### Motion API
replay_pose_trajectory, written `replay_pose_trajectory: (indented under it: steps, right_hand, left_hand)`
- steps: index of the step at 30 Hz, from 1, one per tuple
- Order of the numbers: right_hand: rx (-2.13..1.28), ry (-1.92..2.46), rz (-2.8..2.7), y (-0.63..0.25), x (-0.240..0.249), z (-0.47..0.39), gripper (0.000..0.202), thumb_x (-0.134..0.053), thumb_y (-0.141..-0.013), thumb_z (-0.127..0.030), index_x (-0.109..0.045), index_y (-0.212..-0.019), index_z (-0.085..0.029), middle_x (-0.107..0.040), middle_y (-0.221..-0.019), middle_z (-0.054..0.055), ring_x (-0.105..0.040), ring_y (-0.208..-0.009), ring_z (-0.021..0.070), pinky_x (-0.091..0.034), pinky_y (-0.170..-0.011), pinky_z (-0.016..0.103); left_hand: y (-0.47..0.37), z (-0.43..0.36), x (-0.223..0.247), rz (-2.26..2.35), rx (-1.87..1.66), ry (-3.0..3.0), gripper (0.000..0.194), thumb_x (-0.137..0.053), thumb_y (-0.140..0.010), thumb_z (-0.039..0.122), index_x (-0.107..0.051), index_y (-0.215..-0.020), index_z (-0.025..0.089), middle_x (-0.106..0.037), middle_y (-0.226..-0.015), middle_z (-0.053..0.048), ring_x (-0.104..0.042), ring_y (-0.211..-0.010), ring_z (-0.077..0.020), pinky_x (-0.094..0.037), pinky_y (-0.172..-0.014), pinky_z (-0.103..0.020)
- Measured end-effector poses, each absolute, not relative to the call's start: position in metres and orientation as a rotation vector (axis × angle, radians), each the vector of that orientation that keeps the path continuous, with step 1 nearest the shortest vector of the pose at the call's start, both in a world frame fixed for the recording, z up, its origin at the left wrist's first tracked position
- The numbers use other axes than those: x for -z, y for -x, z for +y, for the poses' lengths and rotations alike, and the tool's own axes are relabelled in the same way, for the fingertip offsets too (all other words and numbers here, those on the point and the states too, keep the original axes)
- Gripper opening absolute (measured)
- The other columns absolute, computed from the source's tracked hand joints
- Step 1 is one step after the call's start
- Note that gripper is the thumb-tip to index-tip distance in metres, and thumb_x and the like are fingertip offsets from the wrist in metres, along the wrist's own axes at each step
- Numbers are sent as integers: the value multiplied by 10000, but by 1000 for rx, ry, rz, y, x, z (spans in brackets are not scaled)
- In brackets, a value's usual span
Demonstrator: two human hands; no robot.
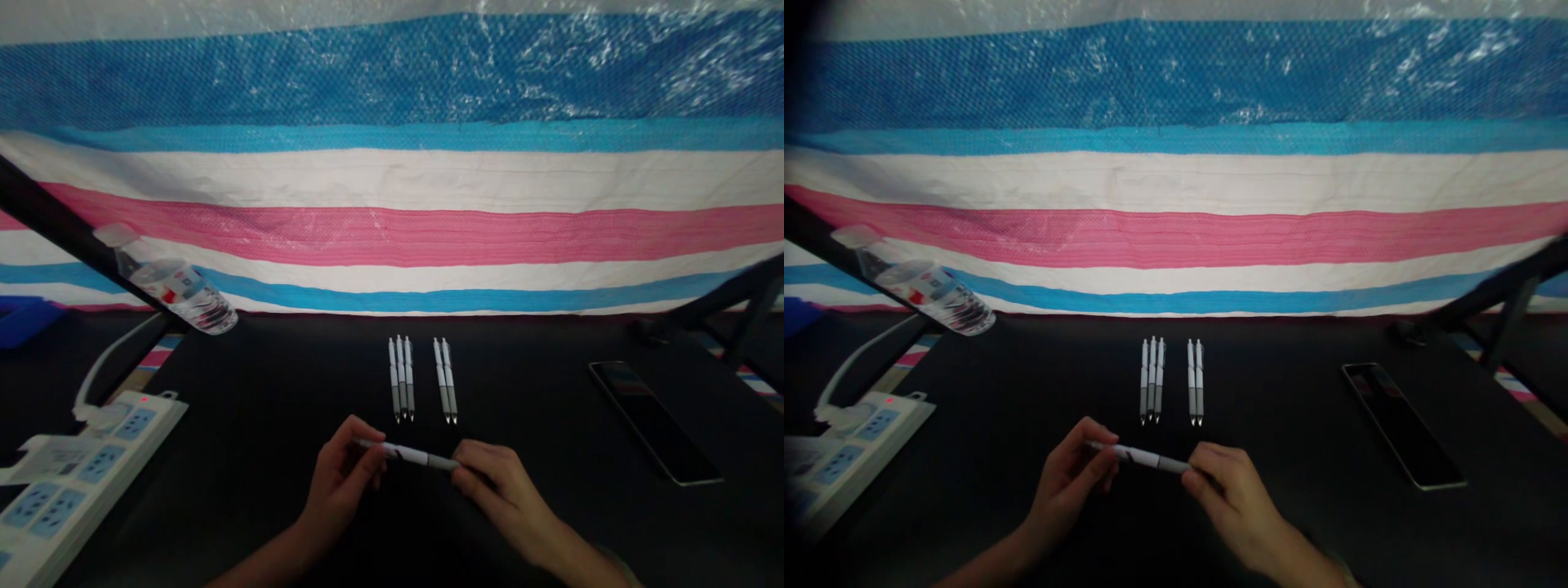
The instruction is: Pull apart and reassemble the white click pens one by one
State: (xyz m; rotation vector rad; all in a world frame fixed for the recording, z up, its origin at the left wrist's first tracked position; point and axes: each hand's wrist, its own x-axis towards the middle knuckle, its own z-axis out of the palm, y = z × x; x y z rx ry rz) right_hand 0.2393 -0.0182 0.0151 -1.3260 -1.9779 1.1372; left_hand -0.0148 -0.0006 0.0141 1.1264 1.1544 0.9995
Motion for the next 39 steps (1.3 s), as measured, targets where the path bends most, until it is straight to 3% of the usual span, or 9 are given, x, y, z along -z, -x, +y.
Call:
replay_pose_trajectory:
  steps: [5,9,12,16,19,23,28,32,39]
  right_hand:
    - [-1302,1379,-1818,-237,-10,-15,506,-499,-1027,-522,-673,-707,-171,-590,-634,-4,-552,-601,151,-395,-541,239]
    - [-1246,1340,-1842,-226,-11,-18,368,-525,-1031,-397,-719,-809,-176,-690,-769,38,-629,-694,177,-464,-609,255]
    - [-1238,1267,-1928,-218,-14,-22,279,-546,-1014,-312,-717,-837,-181,-720,-855,58,-665,-745,188,-506,-675,274]
    - [-1206,1201,-1941,-214,-18,-23,188,-535,-1005,-233,-720,-1000,-199,-736,-1021,77,-690,-840,199,-548,-784,303]
    - [-1185,1193,-1920,-215,-15,-22,209,-530,-1000,-195,-714,-1097,-215,-735,-1112,87,-702,-891,205,-560,-828,319]
    - [-1147,1188,-1944,-217,-8,-23,225,-534,-990,-165,-709,-1122,-218,-738,-1094,84,-705,-918,211,-566,-834,323]
    - [-1136,1170,-1953,-217,-6,-24,218,-521,-991,-150,-700,-1096,-218,-732,-1065,77,-701,-923,207,-560,-849,325]
    - [-1132,1171,-1952,-216,-9,-24,216,-517,-990,-143,-696,-1086,-219,-732,-1040,72,-699,-912,202,-554,-837,318]
    - [-1131,1133,-1910,-215,-9,-24,208,-509,-990,-127,-688,-1054,-211,-728,-1018,70,-700,-913,192,-538,-802,295]
  left_hand:
    - [10,5,-14,1183,-1014,-1156,272,-764,-846,426,-664,-970,206,-658,-665,16,-610,-574,-161,-496,-559,-262]
    - [2,10,-11,1147,-1020,-1002,337,-810,-805,418,-672,-1033,212,-664,-757,17,-614,-640,-158,-511,-604,-259]
    - [-2,14,-9,1049,-1036,-944,273,-807,-826,411,-720,-955,187,-708,-865,-30,-659,-792,-183,-535,-739,-278]
    - [-2,19,-10,906,-1062,-820,258,-790,-863,384,-720,-1008,182,-735,-978,-64,-728,-946,-252,-558,-886,-367]
    - [1,23,-11,924,-1077,-851,338,-789,-872,341,-670,-1152,194,-737,-935,-44,-753,-869,-234,-582,-845,-366]
    - [3,27,-11,941,-1083,-896,667,-782,-863,287,-441,-1435,257,-742,-925,-18,-762,-768,-217,-617,-746,-375]
    - [2,27,-11,950,-1083,-914,549,-806,-825,287,-494,-1277,267,-753,-894,-2,-780,-778,-233,-640,-746,-403]
    - [0,27,-12,980,-1078,-903,498,-822,-805,289,-522,-1202,261,-750,-844,11,-784,-766,-235,-639,-695,-360]
    - [0,26,-9,962,-1100,-880,594,-794,-835,252,-441,-1311,263,-752,-901,6,-787,-778,-224,-643,-704,-357]
